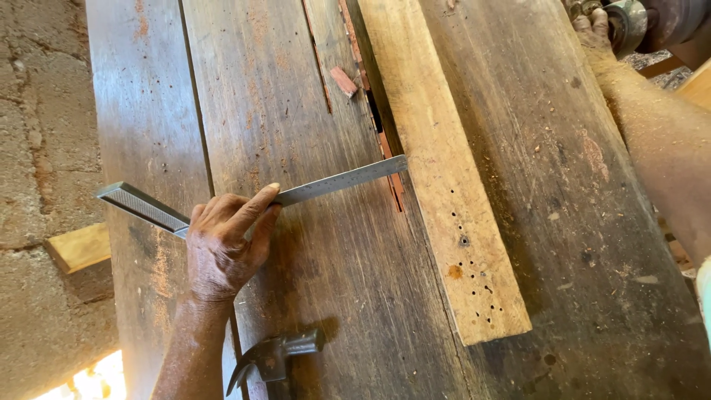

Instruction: The person uses a metal square to align a wooden plank on a table saw and then pushes the plank through the blade to cut it. The person repeats this process multiple times, adjusting the plank and square between cuts.

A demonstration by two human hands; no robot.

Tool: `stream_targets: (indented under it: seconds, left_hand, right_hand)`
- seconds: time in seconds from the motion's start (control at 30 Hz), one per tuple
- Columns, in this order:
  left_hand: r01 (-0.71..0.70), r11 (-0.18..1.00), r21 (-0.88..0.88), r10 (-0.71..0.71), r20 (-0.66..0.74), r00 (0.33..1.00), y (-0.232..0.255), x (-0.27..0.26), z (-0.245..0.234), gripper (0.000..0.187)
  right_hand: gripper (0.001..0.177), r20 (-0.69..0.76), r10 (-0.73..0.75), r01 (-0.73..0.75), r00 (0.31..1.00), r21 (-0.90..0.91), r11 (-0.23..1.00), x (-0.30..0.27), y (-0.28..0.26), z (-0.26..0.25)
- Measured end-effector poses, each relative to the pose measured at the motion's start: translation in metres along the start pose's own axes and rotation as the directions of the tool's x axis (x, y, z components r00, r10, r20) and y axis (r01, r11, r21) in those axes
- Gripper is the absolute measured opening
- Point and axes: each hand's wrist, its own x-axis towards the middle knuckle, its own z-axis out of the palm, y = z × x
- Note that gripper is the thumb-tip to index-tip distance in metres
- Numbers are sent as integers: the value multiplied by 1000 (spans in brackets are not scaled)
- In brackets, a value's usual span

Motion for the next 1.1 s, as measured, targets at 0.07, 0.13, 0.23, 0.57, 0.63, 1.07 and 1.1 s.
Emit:
stream_targets:
  seconds: [0.07, 0.13, 0.23, 0.57, 0.63, 1.07, 1.1]
  left_hand:
    - [-4, 1000, -1, 4, -11, 1000, 0, 0, 1, 38]
    - [15, 1000, 6, -15, 5, 1000, 0, 0, 0, 38]
    - [11, 1000, 9, -11, 0, 1000, 1, 1, -1, 39]
    - [22, 1000, -5, -22, -6, 1000, 0, 0, 2, 39]
    - [19, 1000, 3, -19, -2, 1000, 0, 0, 2, 39]
    - [29, 1000, -8, -29, 2, 1000, -1, -1, 5, 40]
    - [22, 1000, -3, -22, 3, 1000, -3, 1, 6, 40]
  right_hand:
    - [66, -8, -1, 1, 1000, 17, 1000, 1, -1, -3]
    - [65, -14, -4, 4, 1000, 35, 999, 2, -3, -5]
    - [64, -26, -8, 10, 1000, 63, 998, 5, -4, -7]
    - [62, -65, -21, 31, 998, 151, 988, 34, 6, -38]
    - [61, -70, -23, 35, 997, 170, 985, 85, 14, -73]
    - [58, -123, -25, 58, 992, 272, 961, 82, 142, -41]
    - [57, -140, -33, 70, 990, 269, 961, 85, 156, -48]
